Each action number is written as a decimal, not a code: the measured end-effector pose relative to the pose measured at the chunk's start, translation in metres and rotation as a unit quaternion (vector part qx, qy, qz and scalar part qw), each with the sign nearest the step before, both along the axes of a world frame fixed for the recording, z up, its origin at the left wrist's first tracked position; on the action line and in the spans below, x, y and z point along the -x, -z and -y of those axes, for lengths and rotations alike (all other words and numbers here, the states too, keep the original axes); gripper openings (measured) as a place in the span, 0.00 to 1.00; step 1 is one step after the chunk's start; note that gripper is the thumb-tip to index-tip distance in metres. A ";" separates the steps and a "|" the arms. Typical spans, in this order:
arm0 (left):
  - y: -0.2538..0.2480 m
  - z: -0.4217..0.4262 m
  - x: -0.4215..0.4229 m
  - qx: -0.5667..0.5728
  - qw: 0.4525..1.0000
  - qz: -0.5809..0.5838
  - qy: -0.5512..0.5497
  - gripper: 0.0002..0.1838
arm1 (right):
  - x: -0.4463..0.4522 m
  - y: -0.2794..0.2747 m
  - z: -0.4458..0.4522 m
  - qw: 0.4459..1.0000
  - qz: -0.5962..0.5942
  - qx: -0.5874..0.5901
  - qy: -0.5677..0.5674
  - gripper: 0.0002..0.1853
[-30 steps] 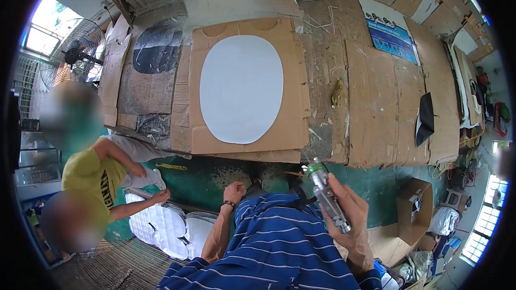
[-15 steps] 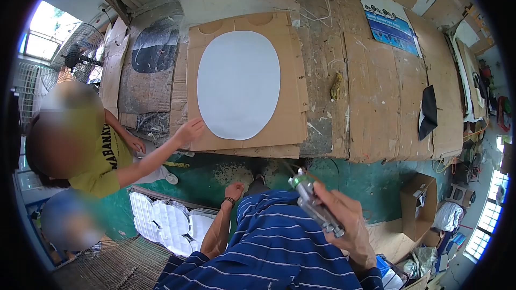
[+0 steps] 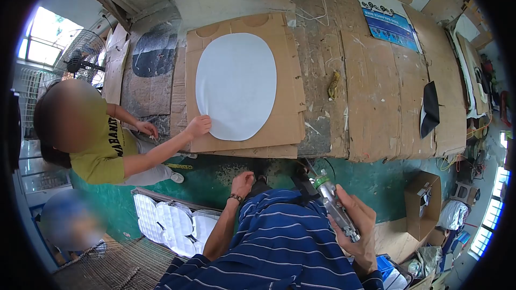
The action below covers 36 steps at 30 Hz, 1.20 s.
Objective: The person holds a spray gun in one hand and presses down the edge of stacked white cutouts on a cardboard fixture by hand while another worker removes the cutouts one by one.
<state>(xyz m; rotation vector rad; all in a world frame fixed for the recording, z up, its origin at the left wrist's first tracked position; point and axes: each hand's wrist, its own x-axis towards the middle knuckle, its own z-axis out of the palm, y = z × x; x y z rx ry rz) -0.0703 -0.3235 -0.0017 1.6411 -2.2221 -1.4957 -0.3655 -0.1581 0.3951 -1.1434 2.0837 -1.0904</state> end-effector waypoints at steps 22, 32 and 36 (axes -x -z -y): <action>-0.028 0.071 0.115 0.251 0.961 0.054 0.101 0.20 | -0.017 -0.002 0.013 0.997 -0.014 -0.048 -0.055 0.34; -0.025 0.074 0.098 0.227 0.965 0.006 0.132 0.15 | -0.015 0.000 0.045 0.996 -0.027 -0.008 -0.080 0.33; -0.030 0.064 0.077 0.239 0.965 -0.063 0.088 0.12 | -0.009 -0.004 0.036 0.999 -0.031 -0.024 -0.019 0.28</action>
